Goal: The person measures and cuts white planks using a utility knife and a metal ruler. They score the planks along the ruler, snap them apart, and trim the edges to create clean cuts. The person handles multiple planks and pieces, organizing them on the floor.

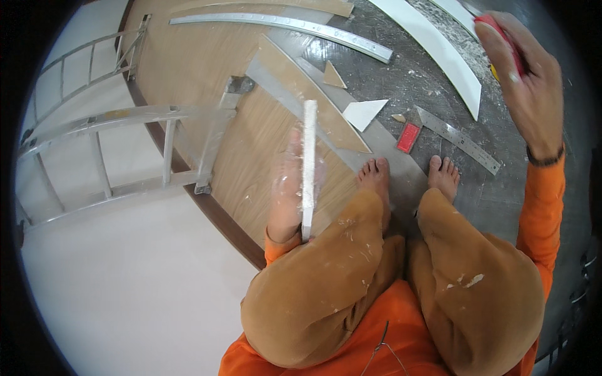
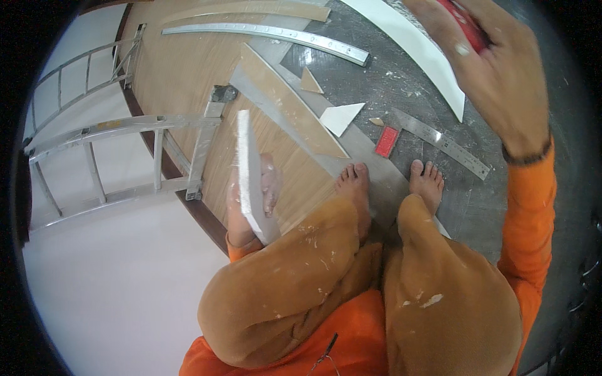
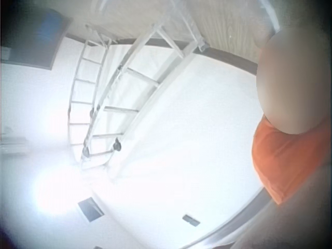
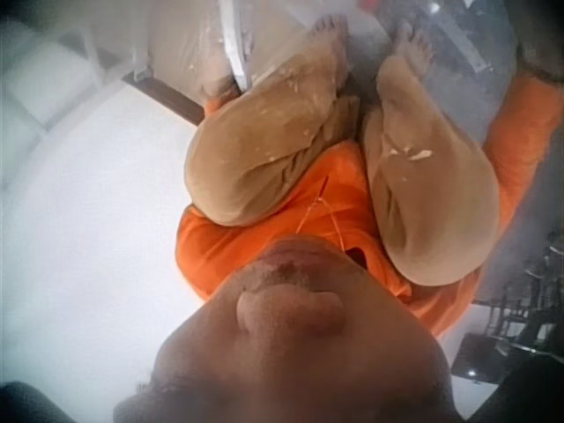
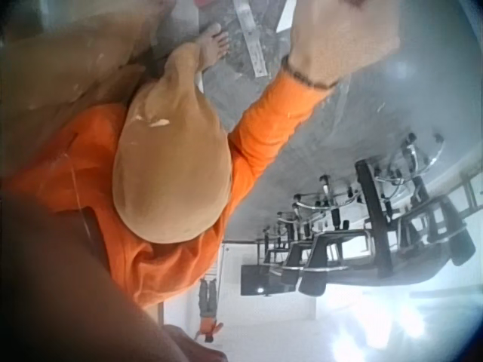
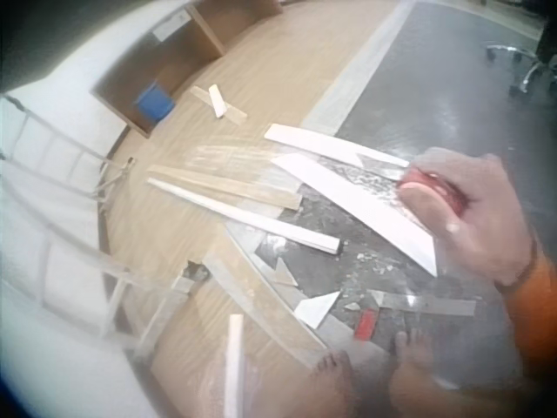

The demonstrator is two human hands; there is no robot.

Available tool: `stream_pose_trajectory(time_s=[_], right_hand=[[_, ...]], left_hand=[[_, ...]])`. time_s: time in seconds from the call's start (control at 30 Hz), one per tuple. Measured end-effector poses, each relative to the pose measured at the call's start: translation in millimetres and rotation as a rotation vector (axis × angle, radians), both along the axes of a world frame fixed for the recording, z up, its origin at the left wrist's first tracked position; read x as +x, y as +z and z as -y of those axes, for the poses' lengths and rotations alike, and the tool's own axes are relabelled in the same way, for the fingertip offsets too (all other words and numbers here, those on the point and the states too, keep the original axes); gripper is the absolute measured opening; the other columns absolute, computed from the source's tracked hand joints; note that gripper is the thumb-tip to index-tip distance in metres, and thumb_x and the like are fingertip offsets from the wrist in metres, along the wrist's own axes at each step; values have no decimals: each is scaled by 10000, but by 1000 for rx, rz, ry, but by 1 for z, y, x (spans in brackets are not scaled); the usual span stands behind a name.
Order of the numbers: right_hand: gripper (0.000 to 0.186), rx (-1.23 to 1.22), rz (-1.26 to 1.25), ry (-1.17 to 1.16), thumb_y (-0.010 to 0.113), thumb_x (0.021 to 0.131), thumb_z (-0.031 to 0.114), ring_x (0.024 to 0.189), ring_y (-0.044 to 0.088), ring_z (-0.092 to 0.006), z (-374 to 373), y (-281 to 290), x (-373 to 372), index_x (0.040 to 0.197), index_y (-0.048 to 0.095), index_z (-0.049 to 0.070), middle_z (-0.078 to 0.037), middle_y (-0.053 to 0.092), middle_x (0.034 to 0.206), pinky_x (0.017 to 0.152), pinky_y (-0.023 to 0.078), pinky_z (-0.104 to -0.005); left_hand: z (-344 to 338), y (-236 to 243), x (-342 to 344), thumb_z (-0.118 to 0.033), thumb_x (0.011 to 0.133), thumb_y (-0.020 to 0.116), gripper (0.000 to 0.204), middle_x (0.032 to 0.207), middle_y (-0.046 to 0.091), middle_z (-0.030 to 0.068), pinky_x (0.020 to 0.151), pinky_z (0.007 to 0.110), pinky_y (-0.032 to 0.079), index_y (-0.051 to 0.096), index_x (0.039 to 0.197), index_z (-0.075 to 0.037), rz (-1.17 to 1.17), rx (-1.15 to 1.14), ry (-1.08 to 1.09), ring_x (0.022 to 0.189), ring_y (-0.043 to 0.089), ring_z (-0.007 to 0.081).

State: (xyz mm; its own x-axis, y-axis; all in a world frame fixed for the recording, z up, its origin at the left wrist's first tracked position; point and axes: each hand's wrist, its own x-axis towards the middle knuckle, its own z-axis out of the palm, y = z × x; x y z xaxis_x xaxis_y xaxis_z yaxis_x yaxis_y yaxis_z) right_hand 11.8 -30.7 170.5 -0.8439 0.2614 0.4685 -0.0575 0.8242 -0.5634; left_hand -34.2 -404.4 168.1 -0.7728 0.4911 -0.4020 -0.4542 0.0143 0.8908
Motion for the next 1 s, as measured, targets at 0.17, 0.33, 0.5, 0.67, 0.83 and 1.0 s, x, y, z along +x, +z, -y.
stream_pose_trajectory(time_s=[0.17,0.33,0.5,0.67,0.83,1.0], right_hand=[[382,-194,145,235,779,954,343,644,686,-229,56,36,6,1137,740,10,-148,740,831,628,535,-325],[362,-116,175,302,805,907,305,636,676,-354,68,29,7,1094,734,4,-174,696,790,611,534,-348],[371,-197,262,395,783,927,322,649,684,-370,71,32,7,1104,712,4,-194,678,781,608,532,-363],[371,-312,291,375,706,1002,352,626,651,-313,64,28,6,1146,687,10,-169,649,761,617,504,-351],[388,-509,413,207,651,1045,392,725,666,-304,48,1,4,1194,673,34,-167,665,830,702,517,-391],[429,-62,385,87,675,1020,373,979,693,-377,32,-155,22,1320,632,69,-194,662,1126,838,562,-444]], left_hand=[[-13,6,3,-369,1169,424,467,685,482,-17,525,278,314,672,1010,-8,-11,-40,74,589,397,84],[-24,14,0,-440,1161,433,527,678,474,-31,509,283,304,610,854,-50,7,-239,80,593,384,65],[-14,3,-6,-483,1149,423,466,726,450,-14,399,221,292,562,993,-65,-30,-246,-83,527,365,55],[-24,3,-11,-494,1146,433,458,711,432,-43,407,233,302,548,970,-87,-93,-312,-164,517,359,43],[-18,-25,-24,-493,1127,482,446,728,475,-47,421,204,341,550,989,-75,-475,-184,-220,497,389,46],[-23,41,-121,-492,1132,431,474,613,528,-3,433,214,411,524,857,-117,119,848,-460,461,515,113]])
